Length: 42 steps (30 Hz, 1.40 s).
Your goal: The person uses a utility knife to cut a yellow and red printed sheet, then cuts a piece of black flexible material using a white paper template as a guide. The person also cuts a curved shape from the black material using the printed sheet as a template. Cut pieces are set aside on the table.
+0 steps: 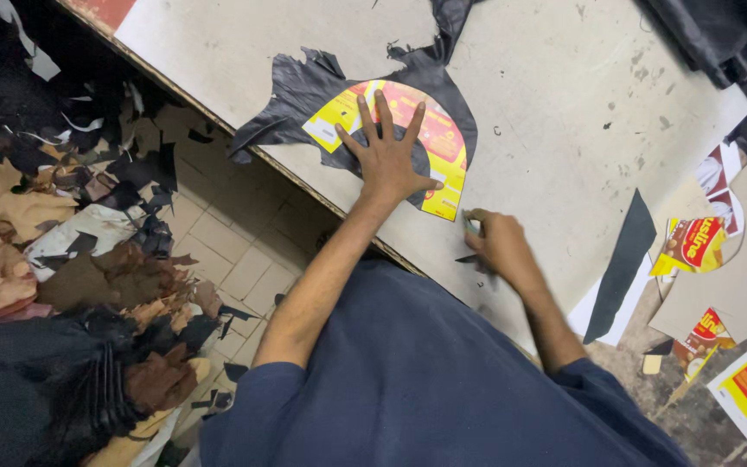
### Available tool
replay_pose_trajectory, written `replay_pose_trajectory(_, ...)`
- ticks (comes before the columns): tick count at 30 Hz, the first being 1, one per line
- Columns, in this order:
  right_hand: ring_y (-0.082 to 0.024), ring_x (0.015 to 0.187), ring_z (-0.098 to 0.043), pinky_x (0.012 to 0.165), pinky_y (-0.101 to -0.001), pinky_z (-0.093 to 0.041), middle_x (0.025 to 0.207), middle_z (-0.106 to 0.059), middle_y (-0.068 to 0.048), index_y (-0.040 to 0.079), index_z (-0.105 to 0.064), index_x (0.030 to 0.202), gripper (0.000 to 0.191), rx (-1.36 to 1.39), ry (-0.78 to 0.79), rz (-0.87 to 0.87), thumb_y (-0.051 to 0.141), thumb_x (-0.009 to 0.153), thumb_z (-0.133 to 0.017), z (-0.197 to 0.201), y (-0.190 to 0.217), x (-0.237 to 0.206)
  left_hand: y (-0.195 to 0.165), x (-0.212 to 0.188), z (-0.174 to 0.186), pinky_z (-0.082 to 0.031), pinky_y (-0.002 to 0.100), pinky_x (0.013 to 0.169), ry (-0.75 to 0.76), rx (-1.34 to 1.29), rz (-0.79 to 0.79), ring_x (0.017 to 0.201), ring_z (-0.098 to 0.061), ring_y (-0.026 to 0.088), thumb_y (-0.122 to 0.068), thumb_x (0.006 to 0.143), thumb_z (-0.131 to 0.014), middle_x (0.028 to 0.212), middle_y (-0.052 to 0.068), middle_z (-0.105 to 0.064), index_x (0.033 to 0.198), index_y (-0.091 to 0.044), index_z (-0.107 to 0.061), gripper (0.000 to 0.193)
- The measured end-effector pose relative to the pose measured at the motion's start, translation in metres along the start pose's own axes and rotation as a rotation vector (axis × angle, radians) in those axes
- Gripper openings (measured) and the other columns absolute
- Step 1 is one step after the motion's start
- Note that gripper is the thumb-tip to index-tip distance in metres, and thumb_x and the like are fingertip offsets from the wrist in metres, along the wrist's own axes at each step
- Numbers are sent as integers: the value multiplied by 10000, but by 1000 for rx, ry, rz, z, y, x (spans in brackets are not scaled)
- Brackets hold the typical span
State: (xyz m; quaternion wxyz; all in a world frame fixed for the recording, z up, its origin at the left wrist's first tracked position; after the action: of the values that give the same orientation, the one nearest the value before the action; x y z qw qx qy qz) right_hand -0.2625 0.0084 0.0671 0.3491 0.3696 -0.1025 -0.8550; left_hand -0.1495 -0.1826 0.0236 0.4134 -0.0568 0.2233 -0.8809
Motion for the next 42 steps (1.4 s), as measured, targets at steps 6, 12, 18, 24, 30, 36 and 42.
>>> replay_pose_trajectory(6, -329, 832, -725, 720, -443, -569, 1032, -736, -192, 49, -727, 1220, 301, -352, -497, 784, 124, 930, -699, 67, 91, 81, 4, -5, 3, -34, 917, 1041, 13, 15, 4, 1520, 90, 565, -769, 527, -852, 1670, 314, -13, 1631, -335, -180, 1363)
replay_pose_trajectory(12, -360, 868, -695, 707, -474, -544, 1058, -699, -131, 109, -717, 1065, 136, -913, -643, 865, 29, 959, -687, 123, 164, 181, 6, -5, 16, -31, 888, 1056, 59, 71, 53, 1533, 50, 523, -779, 507, -847, 1680, 270, -46, 1640, -92, -165, 1490)
replay_pose_trajectory(18, -323, 895, -720, 691, -429, -555, 1136, -672, -95, 119, -700, 1198, 305, -540, -352, 1139, 30, 907, -688, 78, 213, 175, 9, -8, 20, -18, 895, 1039, 95, 73, 82, 1550, 37, 503, -777, 531, -835, 1692, 191, -139, 1579, -182, -336, 1304)
replay_pose_trajectory(24, -338, 804, -659, 654, -433, -544, 1066, -638, -82, 107, -679, 1195, 300, -556, 47, 1407, 115, 901, -733, -36, 252, 180, 14, -10, 20, 25, 903, 1051, 90, 3, 128, 1544, -44, 462, -765, 503, -842, 1649, 67, -264, 1531, -265, -442, 1211)
replay_pose_trajectory(30, -336, 811, -657, 634, -451, -528, 1048, -634, -81, 80, -667, 1103, 200, -724, 162, 1512, 169, 928, -702, -58, 272, 189, 15, -11, 22, 25, 888, 1057, 16, -29, 138, 1522, -92, 456, -750, 460, -868, 1618, 61, -306, 1560, -275, -383, 1293)
replay_pose_trajectory(36, -274, 842, -657, 678, -407, -542, 992, -607, -65, 98, -698, 1193, 303, -766, 98, 1632, 111, 893, -659, -63, 265, 179, 18, -9, 15, 25, 881, 1086, 45, -41, 164, 1525, -121, 423, -727, 467, -880, 1623, 30, -310, 1563, -300, -387, 1276)
replay_pose_trajectory(42, -242, 812, -644, 687, -371, -543, 928, -595, -60, 67, -697, 1216, 338, -804, -5, 1683, 144, 887, -692, -48, 258, 178, 18, -8, 13, 34, 876, 1083, 78, -46, 161, 1543, -68, 440, -720, 478, -884, 1641, 18, -283, 1547, -303, -400, 1245)
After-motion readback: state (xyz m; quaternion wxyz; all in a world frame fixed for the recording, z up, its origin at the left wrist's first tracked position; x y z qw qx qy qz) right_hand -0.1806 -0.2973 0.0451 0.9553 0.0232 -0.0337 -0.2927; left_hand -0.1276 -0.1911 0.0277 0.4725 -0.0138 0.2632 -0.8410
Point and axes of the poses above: each hand's wrist, its own x-axis towards the middle knuckle, its own z-axis out of the back of the hand, y = z × x, the point moved 5 cm from there along x, towards the middle knuckle
